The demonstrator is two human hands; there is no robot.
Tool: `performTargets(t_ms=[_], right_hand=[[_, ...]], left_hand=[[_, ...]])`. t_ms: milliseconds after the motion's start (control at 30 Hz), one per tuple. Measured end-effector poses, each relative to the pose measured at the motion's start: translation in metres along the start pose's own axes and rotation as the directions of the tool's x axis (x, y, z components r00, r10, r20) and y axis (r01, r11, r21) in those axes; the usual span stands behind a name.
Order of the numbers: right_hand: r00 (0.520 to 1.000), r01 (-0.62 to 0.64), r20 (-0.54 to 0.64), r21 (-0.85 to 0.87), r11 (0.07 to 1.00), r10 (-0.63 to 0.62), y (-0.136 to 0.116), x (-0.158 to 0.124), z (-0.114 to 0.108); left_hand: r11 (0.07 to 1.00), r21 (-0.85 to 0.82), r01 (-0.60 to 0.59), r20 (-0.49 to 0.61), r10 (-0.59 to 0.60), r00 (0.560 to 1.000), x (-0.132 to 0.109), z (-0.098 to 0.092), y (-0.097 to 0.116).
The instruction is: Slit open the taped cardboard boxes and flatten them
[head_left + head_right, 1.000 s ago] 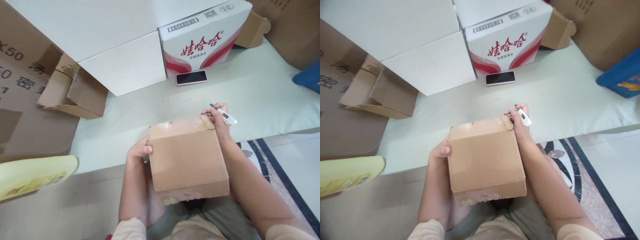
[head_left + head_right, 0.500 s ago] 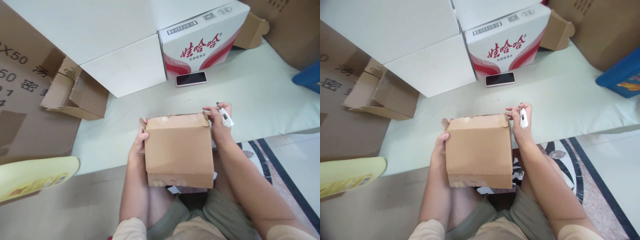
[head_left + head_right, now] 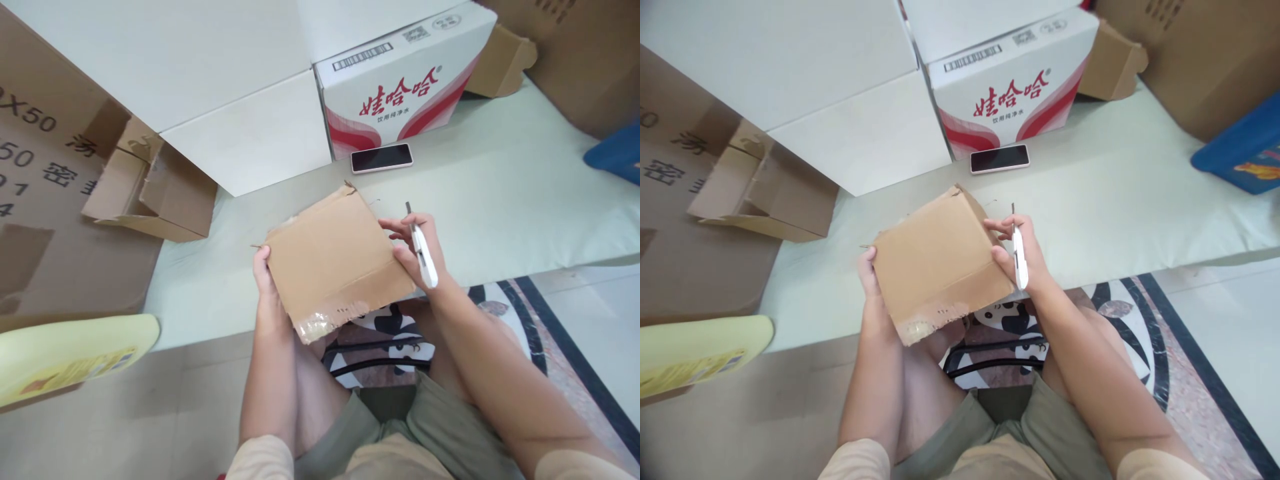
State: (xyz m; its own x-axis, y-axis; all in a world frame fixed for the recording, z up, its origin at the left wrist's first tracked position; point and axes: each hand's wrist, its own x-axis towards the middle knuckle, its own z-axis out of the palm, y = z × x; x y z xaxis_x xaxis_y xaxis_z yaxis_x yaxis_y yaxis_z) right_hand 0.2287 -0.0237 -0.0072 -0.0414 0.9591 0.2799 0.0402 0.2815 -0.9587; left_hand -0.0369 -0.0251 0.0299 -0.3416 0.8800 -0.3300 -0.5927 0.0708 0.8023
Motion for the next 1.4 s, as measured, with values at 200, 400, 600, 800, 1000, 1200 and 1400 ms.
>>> performTargets(t_ms=[200, 400, 600, 800, 1000, 1200, 1400], right_hand=[[0.999, 0.039, -0.005, 0.003, 0.999, -0.039, 0.002, -0.002, 0.001], [0.99, -0.105, -0.093, 0.027, 0.994, 0.107, 0.004, 0.001, 0.001], [0.987, -0.158, -0.007, -0.001, 0.987, 0.158, 0.009, 0.001, 0.003], [0.948, -0.226, -0.209, 0.096, 0.969, 0.242, 0.018, 0.011, 0.004], [0.967, -0.206, -0.17, -0.09, 0.974, 0.188, 0.013, 0.009, 0.001], [0.979, -0.195, -0.133, -0.357, 0.913, 0.157, 0.012, 0.004, -0.001], [0.977, -0.174, -0.189, -0.44, 0.881, 0.098, 0.015, 0.003, -0.001]], left_hand=[[0.998, -0.044, -0.054, -0.038, 0.052, 0.998, -0.001, 0.002, 0.002], [0.993, -0.103, -0.052, -0.128, 0.038, 0.991, -0.002, 0.005, 0.006], [0.993, -0.113, -0.04, -0.124, 0.026, 0.992, -0.003, 0.002, 0.003], [0.998, -0.06, -0.02, -0.005, 0.02, 1.0, 0.0, -0.004, -0.006], [0.997, -0.053, 0.063, 0.024, -0.061, 0.998, 0.0, -0.009, -0.002], [0.994, -0.034, 0.109, 0.01, -0.108, 0.994, -0.002, -0.011, -0.001], [0.994, 0.002, 0.107, -0.004, -0.107, 0.994, 0.0, -0.011, -0.003]])
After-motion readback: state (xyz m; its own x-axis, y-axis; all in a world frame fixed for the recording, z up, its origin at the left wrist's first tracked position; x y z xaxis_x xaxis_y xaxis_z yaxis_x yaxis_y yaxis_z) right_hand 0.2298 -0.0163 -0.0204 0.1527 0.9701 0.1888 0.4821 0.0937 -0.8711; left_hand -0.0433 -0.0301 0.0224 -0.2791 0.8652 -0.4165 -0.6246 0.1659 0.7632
